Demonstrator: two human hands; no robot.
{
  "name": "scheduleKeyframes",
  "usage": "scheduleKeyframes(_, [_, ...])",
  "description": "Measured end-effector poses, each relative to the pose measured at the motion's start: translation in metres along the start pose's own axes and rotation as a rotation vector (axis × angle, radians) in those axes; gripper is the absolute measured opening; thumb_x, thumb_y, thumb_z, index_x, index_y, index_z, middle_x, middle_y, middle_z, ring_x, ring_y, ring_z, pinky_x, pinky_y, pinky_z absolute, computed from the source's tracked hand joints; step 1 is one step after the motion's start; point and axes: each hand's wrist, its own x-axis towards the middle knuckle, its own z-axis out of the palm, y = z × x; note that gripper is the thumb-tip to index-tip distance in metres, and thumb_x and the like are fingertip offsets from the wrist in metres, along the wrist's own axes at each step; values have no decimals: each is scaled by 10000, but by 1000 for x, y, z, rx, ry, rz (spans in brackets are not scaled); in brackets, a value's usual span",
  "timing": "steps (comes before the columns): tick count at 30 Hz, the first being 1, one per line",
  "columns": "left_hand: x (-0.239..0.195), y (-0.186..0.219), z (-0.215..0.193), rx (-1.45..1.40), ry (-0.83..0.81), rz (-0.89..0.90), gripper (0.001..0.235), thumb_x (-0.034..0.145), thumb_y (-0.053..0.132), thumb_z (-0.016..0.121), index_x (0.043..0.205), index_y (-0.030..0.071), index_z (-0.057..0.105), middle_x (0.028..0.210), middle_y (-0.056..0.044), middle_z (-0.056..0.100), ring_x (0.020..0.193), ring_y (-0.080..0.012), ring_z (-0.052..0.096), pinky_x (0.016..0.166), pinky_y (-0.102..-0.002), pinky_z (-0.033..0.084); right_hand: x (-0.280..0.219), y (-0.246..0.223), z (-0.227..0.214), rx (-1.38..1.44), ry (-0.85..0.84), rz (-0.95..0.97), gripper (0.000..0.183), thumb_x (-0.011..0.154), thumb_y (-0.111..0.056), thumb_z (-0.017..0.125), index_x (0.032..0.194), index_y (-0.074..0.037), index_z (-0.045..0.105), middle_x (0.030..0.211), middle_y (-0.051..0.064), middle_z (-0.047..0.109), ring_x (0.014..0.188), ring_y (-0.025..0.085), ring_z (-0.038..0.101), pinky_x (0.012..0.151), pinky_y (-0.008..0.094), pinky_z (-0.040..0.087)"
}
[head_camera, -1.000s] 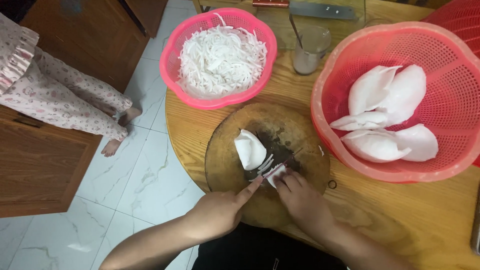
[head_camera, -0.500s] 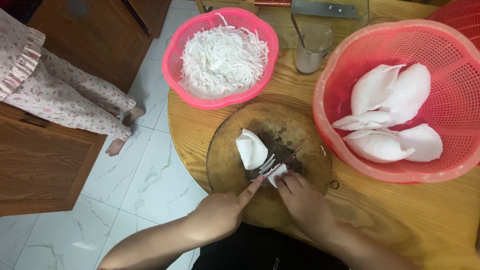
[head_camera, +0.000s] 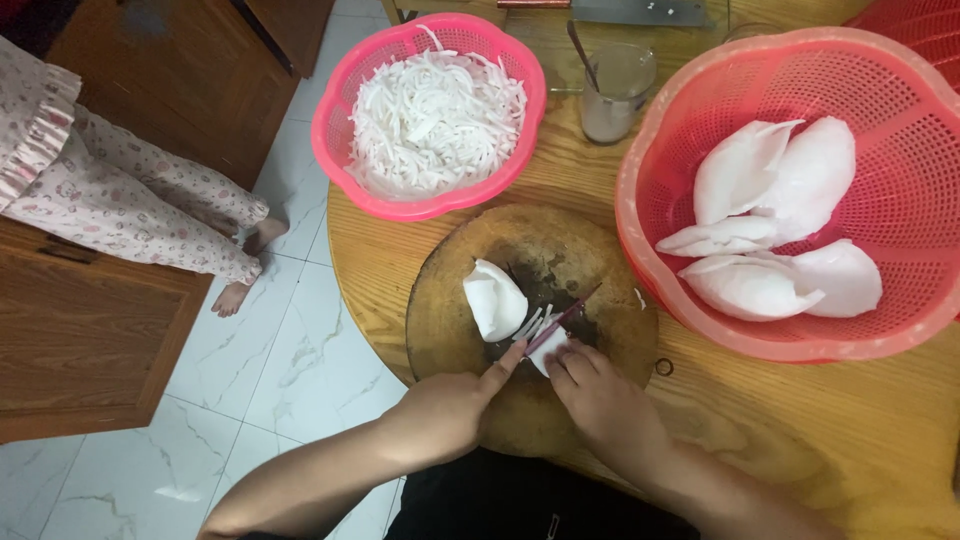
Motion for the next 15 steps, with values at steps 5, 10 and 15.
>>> scheduleKeyframes(5, [-11, -4, 8, 1, 56, 20, 934, 871, 70, 422, 1661, 307, -16, 862, -164, 592, 750, -407, 589, 594, -501, 452, -2, 2, 4, 0, 47, -27, 515, 896, -74, 483, 1410, -36, 478, 1347, 145, 527, 1314, 342, 474, 996, 425, 497])
scheduleKeyframes(10, [-16, -3, 13, 44, 97, 31, 926, 861, 89, 435, 1661, 313, 26, 803, -188, 622, 687, -444, 587, 554, -533, 446, -1, 0, 5, -47, 83, -22, 495, 916, -135, 482, 1405, -63, 486, 1316, 129, 541, 1282, 331, 500, 976, 411, 509])
scheduleKeyframes(15, [-17, -3, 15, 49, 56, 15, 890, 905, 105, 407, 1663, 336, 2, 809, -190, 593, 696, -443, 588, 580, -533, 452, 1, 2, 5, -25, -6, -6, 500, 917, -111, 485, 1412, -42, 486, 1325, 141, 538, 1290, 346, 484, 976, 448, 505])
